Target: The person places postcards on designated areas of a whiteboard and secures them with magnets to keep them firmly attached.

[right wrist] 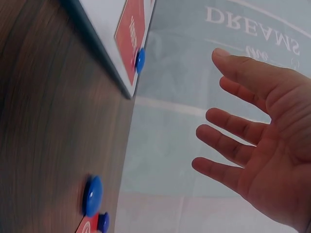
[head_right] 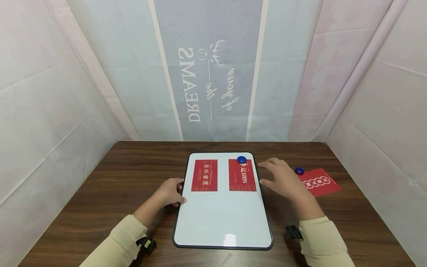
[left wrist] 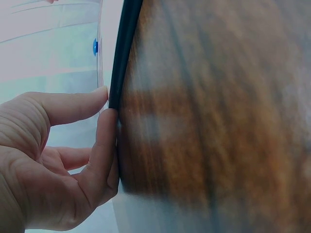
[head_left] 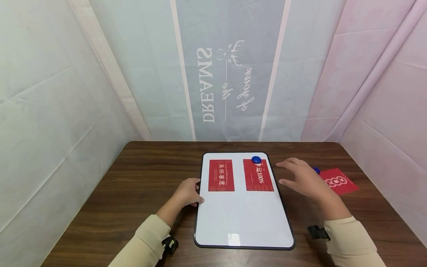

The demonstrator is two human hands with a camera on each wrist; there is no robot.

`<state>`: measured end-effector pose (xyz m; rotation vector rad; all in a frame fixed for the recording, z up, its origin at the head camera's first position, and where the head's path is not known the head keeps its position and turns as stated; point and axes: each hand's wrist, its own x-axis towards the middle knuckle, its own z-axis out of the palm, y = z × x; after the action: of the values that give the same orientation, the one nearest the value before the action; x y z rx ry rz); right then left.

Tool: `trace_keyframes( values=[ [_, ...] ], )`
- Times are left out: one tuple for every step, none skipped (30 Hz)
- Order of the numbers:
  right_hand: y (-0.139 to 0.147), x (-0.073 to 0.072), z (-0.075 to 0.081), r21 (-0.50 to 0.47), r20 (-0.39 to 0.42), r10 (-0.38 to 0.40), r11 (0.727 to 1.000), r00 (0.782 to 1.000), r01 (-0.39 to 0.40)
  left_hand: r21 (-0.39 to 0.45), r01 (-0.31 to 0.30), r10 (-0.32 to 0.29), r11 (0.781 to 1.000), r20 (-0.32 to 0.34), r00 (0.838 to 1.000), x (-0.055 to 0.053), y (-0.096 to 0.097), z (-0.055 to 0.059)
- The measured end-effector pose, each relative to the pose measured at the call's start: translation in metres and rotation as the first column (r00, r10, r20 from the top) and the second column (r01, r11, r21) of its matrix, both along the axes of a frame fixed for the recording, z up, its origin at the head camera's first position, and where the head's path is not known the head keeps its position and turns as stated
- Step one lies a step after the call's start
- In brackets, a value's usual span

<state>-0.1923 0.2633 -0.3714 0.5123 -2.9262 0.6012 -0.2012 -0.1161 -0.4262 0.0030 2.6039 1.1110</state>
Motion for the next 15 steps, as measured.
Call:
trace_keyframes(
  values=[
    [0.002, 0.0, 0.0, 0.002, -0.001, -0.003, 1.0, 1.0, 0.003, 0.0, 0.0, 0.0, 1.0, -0.001, 1.0, 0.0, 0.0, 0.0],
    [0.004, 0.0, -0.001, 0.007, -0.004, -0.005, 1.0, 1.0, 0.005, 0.0, 0.001, -0.001, 1.0, -0.003, 1.0, 0.0, 0.0, 0.0],
    [0.006, 0.0, -0.002, 0.01, -0.007, -0.009, 1.0, 1.0, 0.009, 0.001, 0.001, -0.001, 1.0, -0.005, 1.0, 0.0, 0.0, 0.0],
    [0.008, 0.0, -0.003, 0.013, -0.009, -0.012, 1.0, 1.0, 0.012, 0.001, 0.001, -0.001, 1.0, -0.006, 1.0, 0.0, 0.0, 0.0],
    [0.01, 0.0, -0.004, 0.014, -0.01, -0.015, 1.0, 1.0, 0.015, -0.001, 0.001, -0.001, 1.0, -0.007, 1.0, 0.0, 0.0, 0.0],
    [0.011, 0.0, -0.005, 0.014, -0.011, -0.016, 1.0, 1.0, 0.016, -0.003, 0.001, -0.001, 1.0, -0.007, 1.0, 0.0, 0.0, 0.001],
    [0.013, -0.001, -0.005, 0.012, -0.01, -0.017, 1.0, 1.0, 0.017, -0.004, 0.0, 0.0, 1.0, -0.007, 1.0, 0.0, 0.0, 0.001],
    [0.014, -0.001, -0.006, 0.008, -0.007, -0.019, 1.0, 1.0, 0.019, -0.005, -0.001, 0.001, 1.0, -0.006, 1.0, 0.0, 0.0, 0.001],
    [0.016, -0.001, -0.007, 0.006, -0.004, -0.02, 1.0, 1.0, 0.02, -0.007, -0.001, 0.001, 1.0, -0.007, 1.0, 0.0, 0.0, 0.001],
    [0.017, -0.001, -0.007, 0.004, -0.002, -0.021, 1.0, 1.0, 0.021, -0.01, 0.0, 0.0, 1.0, -0.008, 1.0, 0.0, 0.0, 0.001],
    [0.018, -0.001, -0.008, 0.002, 0.003, -0.023, 1.0, 1.0, 0.023, -0.012, 0.002, -0.002, 1.0, -0.01, 1.0, 0.0, 0.0, 0.001],
    [0.02, -0.001, -0.008, 0.002, 0.007, -0.026, 1.0, 1.0, 0.025, -0.013, 0.005, -0.006, 1.0, -0.012, 1.0, 0.0, 0.0, 0.0],
    [0.021, -0.001, -0.009, 0.001, 0.01, -0.028, 1.0, 1.0, 0.028, -0.014, 0.008, -0.008, 1.0, -0.014, 1.0, 0.0, 0.001, 0.0],
    [0.023, -0.001, -0.009, 0.002, 0.015, -0.033, 0.999, 0.999, 0.033, -0.015, 0.01, -0.011, 1.0, -0.016, 1.0, 0.0, 0.001, 0.0],
    [0.024, -0.001, -0.01, 0.003, 0.017, -0.036, 0.999, 0.999, 0.036, -0.016, 0.012, -0.013, 1.0, -0.017, 1.0, 0.0, 0.001, 0.0]
  ],
)
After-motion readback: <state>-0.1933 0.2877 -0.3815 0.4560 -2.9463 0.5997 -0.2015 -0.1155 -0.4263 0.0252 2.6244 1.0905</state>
